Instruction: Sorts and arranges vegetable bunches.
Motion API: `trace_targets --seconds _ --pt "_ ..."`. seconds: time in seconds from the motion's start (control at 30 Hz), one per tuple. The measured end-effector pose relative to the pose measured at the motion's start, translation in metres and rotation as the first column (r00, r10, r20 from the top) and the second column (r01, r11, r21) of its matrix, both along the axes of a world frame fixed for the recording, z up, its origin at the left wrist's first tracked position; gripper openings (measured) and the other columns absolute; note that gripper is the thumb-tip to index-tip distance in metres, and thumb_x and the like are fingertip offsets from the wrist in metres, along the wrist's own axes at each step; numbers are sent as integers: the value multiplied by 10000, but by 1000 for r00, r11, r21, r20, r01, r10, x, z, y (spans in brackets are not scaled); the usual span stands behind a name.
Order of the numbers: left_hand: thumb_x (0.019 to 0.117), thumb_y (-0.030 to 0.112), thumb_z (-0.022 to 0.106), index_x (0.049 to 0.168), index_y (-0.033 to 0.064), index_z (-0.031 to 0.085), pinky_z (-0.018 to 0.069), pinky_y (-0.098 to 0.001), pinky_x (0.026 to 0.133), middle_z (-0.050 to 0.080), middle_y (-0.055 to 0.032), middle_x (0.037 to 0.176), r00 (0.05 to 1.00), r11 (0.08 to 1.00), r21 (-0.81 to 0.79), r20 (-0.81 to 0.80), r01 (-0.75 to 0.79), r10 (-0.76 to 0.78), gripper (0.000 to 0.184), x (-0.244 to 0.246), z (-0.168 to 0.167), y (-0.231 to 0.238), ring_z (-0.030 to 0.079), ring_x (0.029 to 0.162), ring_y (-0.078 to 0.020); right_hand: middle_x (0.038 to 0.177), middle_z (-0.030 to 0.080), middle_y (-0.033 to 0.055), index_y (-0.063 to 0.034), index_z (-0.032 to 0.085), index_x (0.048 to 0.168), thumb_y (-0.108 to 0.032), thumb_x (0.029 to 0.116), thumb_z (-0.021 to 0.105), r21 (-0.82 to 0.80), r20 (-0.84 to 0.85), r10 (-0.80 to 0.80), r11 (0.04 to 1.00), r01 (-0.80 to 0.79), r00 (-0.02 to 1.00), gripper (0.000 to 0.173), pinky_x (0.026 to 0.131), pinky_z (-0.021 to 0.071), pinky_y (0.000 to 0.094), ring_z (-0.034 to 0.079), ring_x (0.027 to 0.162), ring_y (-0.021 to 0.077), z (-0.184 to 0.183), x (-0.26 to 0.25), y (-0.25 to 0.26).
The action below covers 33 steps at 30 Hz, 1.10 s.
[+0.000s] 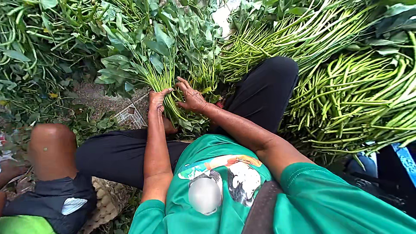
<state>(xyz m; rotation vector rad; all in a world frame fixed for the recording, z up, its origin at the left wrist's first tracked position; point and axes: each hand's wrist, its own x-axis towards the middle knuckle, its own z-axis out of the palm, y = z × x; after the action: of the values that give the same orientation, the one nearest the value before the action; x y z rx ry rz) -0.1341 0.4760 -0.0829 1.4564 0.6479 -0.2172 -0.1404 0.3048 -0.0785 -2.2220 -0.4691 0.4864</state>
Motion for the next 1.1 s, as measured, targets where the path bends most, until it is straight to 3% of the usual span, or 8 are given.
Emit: trace_targets --seconds 0.07,0.17,0.27,0.4,0.7,0.8,0.97,1.1 --pt "810 -51 780 1205 -10 577 617 -340 771 708 -105 985 1000 1000 -19 13 -2 2 447 -1 1 0 709 843 -156 1555 486 189 -54 259 1620 -194 868 831 127 -132 62 991 -45 989 955 1085 492 537 602 1303 362 -6 7 -1" --pt "815 -64 768 1187 -13 579 612 -329 770 705 -101 975 999 1000 -5 33 -17 17 421 1 0 0 704 840 -149 1192 686 248 -46 355 1586 -252 966 732 118 -166 109 989 -90 980 754 986 529 549 693 1046 384 -4 10 -1" --pt "795 -76 766 1163 -15 579 614 -342 763 707 -110 955 996 997 11 47 -72 71 417 4 -3 -1 707 827 -164 1108 717 227 12 630 1291 -360 1044 594 -89 52 134 988 -129 990 447 889 541 599 715 994 407 7 1 -1" --pt "796 -99 751 1175 -25 562 617 -322 718 708 -110 916 986 988 17 58 -155 153 430 11 -8 7 708 769 -161 888 715 191 -4 681 973 -270 1082 491 -139 322 167 982 -128 932 344 650 550 574 717 746 394 12 -24 -3" --pt "868 -66 710 1139 -21 583 618 -307 711 754 -106 888 999 994 -100 16 -32 34 303 11 -8 37 734 746 -174 1223 678 231 -39 735 1156 -154 1003 627 -309 -323 278 873 -378 905 219 937 486 711 637 1163 459 47 -19 -55" --pt "876 -68 698 1131 -21 585 621 -309 715 757 -106 891 1000 994 -109 1 -11 11 283 11 -7 28 737 753 -178 1193 705 182 -37 714 1188 -192 1052 566 -113 -191 202 968 -226 961 254 986 515 579 681 1108 355 47 -6 -53" --pt "898 -76 667 1174 -9 548 616 -310 710 747 -121 908 999 985 -168 17 -38 41 308 13 -8 16 731 756 -182 1229 681 161 -19 589 1394 -234 1121 435 350 -427 179 936 -20 886 380 695 597 386 682 725 195 28 -24 -17" --pt "936 -67 620 1180 -1 534 620 -310 723 742 -130 921 996 967 -240 -1 -87 90 267 12 -9 20 737 784 -191 780 635 119 62 655 1021 -224 1126 400 349 -356 153 937 -21 922 397 689 541 370 614 665 179 24 -42 -5"
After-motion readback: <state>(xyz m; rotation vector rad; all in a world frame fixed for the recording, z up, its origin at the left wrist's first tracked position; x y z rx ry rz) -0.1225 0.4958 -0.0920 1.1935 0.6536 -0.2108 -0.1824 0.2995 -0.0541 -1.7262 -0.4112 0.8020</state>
